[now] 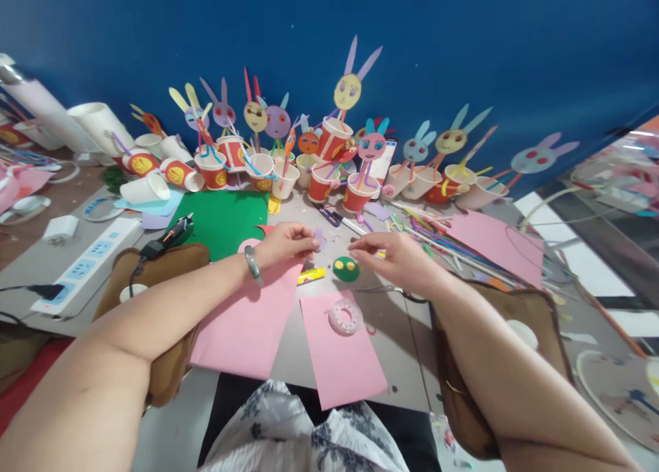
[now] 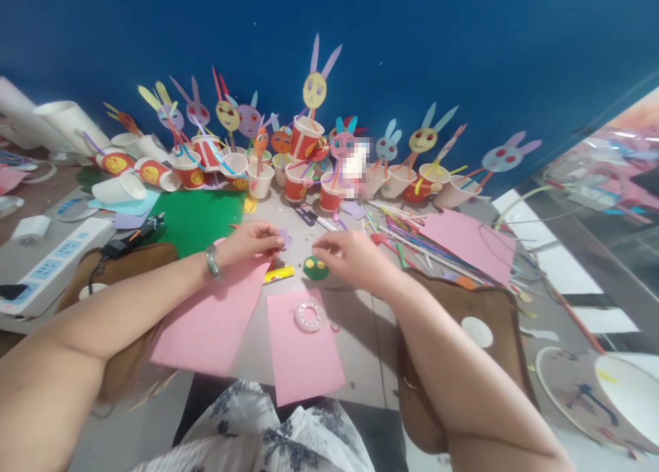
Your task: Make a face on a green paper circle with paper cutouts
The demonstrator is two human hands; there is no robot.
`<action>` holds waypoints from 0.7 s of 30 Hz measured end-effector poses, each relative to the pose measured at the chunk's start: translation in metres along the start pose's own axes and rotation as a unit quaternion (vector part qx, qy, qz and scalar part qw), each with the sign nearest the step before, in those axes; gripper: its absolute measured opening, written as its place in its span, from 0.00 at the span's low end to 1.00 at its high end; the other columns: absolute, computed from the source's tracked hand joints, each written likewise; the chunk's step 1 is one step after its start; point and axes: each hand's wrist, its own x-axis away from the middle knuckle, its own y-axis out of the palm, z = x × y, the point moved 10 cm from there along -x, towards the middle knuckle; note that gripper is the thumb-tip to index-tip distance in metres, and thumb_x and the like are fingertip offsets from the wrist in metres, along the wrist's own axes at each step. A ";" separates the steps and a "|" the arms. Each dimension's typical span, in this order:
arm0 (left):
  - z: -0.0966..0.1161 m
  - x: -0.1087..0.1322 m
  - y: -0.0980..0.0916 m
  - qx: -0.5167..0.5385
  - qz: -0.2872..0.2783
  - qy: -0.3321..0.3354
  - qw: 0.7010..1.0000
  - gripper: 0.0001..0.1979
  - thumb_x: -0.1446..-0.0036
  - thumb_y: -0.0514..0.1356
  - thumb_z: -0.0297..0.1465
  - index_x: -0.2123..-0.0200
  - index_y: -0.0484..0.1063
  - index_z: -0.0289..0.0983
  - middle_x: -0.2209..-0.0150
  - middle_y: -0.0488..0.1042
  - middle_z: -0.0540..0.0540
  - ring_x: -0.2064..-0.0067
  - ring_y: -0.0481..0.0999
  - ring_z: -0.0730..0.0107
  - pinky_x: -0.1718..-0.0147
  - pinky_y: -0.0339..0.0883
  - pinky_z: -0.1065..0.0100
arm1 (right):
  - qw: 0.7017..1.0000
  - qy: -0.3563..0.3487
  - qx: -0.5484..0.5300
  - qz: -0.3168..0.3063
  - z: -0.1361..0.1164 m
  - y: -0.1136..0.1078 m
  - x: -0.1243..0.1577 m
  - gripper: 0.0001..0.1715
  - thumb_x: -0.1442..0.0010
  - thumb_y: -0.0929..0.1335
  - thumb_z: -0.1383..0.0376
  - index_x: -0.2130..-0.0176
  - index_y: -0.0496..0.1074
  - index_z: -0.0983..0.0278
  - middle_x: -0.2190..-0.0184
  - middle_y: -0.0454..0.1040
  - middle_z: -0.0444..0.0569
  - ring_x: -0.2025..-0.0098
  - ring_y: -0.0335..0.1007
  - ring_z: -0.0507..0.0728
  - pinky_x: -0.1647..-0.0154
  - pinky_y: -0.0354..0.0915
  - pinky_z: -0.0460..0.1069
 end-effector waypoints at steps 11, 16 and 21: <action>0.001 -0.004 -0.011 -0.033 0.021 0.003 0.999 0.19 0.59 0.75 0.36 0.72 0.70 0.32 0.77 0.74 0.52 0.76 0.72 0.79 0.73 0.69 0.73 | 0.857 0.161 0.454 -0.185 0.046 -0.032 0.039 0.06 0.46 0.70 0.73 0.70 0.79 0.64 0.69 0.79 0.58 0.69 0.72 0.59 0.71 0.49 0.51; 0.001 -0.004 -0.007 -0.027 0.015 0.008 0.999 0.13 0.51 0.71 0.31 0.71 0.71 0.32 0.76 0.74 0.51 0.76 0.73 0.80 0.72 0.70 0.73 | 0.870 0.118 0.439 -0.191 0.062 -0.011 0.059 0.06 0.47 0.73 0.72 0.65 0.78 0.65 0.66 0.78 0.59 0.63 0.74 0.61 0.67 0.56 0.51; -0.002 -0.002 -0.006 -0.011 0.019 -0.003 1.000 0.12 0.51 0.71 0.28 0.70 0.71 0.30 0.78 0.74 0.52 0.78 0.72 0.80 0.75 0.69 0.74 | 0.884 0.051 0.435 -0.166 0.066 -0.011 0.065 0.11 0.46 0.69 0.78 0.64 0.77 0.66 0.63 0.75 0.59 0.61 0.72 0.61 0.64 0.57 0.52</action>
